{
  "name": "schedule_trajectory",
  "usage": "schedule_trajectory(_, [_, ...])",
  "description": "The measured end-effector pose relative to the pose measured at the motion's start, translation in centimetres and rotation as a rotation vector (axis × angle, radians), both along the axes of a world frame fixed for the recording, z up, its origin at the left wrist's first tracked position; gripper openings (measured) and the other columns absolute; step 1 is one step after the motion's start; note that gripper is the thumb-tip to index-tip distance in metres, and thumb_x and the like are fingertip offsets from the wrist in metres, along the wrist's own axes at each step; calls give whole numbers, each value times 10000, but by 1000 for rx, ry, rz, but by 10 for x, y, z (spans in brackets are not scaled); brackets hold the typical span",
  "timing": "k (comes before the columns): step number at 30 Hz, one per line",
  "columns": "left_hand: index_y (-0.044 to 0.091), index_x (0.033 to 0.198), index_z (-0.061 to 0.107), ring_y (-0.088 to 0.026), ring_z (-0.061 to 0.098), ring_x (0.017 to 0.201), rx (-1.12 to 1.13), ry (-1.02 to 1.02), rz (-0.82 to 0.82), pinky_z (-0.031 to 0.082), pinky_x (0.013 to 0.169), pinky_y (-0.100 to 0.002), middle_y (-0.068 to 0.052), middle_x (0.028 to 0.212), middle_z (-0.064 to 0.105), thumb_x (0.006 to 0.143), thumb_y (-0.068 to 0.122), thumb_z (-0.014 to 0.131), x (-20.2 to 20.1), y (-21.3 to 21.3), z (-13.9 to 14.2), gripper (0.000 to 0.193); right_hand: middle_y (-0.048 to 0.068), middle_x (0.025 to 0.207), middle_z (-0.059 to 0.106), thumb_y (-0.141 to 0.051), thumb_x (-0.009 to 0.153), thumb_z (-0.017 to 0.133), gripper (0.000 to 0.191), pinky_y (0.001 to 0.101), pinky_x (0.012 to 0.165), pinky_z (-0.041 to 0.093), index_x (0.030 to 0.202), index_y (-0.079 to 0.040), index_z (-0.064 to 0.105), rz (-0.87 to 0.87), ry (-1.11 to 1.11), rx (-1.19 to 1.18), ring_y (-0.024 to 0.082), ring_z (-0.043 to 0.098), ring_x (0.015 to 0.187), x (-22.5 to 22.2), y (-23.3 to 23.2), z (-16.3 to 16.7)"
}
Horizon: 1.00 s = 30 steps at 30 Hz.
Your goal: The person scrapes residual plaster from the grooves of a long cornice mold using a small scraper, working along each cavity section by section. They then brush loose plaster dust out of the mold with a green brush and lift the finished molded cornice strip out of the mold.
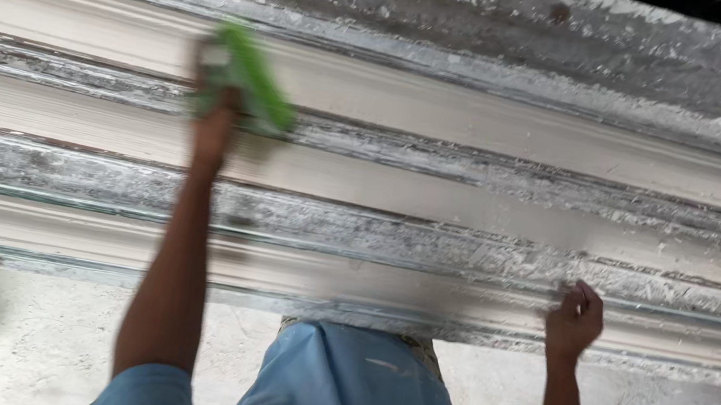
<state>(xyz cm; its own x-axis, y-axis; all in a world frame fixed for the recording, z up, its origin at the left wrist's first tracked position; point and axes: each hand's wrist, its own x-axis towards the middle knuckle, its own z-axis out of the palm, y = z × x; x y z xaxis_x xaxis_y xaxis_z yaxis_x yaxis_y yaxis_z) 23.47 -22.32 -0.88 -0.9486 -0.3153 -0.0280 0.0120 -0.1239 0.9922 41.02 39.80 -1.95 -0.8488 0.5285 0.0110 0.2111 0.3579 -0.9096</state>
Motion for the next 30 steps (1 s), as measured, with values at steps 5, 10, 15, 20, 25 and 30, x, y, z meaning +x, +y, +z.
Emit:
schedule_trajectory(5, [102, 1652, 261, -284, 585, 1365, -322, 158, 382, 515, 1139, -415, -172, 1596, 471, 1124, 351, 516, 5, 73, -9, 638, 71, 1016, 719, -207, 1187, 497, 290, 241, 649, 445, 1259, -1, 688, 31, -7, 141, 113, 549, 757, -40, 69, 7])
schedule_trajectory(10, [9, 1640, 202, -430, 357, 1497, -309, 224, -52, 330, 1236, -521, -301, 1635, 336, 1012, 305, 583, -5, 435, -34, 791, 212, 1360, 575, -214, 1142, 422, 364, 466, 1112, 406, 1362, 27, 583, 420, 156, 453, 319, 523, 1275, -142, 87, 3])
schedule_trajectory(15, [39, 1665, 258, -338, 463, 1459, 126, 178, -486, 417, 1213, -421, -245, 1522, 482, 929, 38, 581, -39, 548, -38, 804, 256, 1447, 506, -244, 1160, 377, 427, 546, 1185, 313, 1464, 29, 502, 497, 222, 668, 446, 430, 1373, -194, 121, -1])
schedule_trajectory(20, [138, 1657, 70, -328, 553, 1424, -80, 296, -180, 586, 1129, -433, -244, 1610, 381, 1113, 202, 514, -75, 311, -11, 706, 267, 1498, 497, -301, 1112, 368, 491, 572, 1222, 296, 1480, -8, 508, 579, 197, 911, 458, 428, 1435, -188, 149, -20])
schedule_trajectory(25, [113, 1626, 144, -322, 645, 1200, -174, 217, 338, 637, 961, -432, -266, 1436, 506, 1101, 219, 530, -106, 285, -4, 660, 292, 1524, 471, -352, 1075, 393, 538, 572, 1197, 313, 1484, -20, 500, 608, 96, 857, 463, 425, 1437, -188, 158, -40])
schedule_trajectory(30, [74, 1575, 358, -348, 660, 1156, -270, 106, -105, 563, 956, -460, -259, 1305, 615, 958, 172, 595, -140, 604, -38, 668, 317, 1472, 480, -307, 1067, 484, 551, 563, 1187, 349, 1468, 70, 455, 568, 133, 811, 473, 435, 1398, -188, 169, -48])
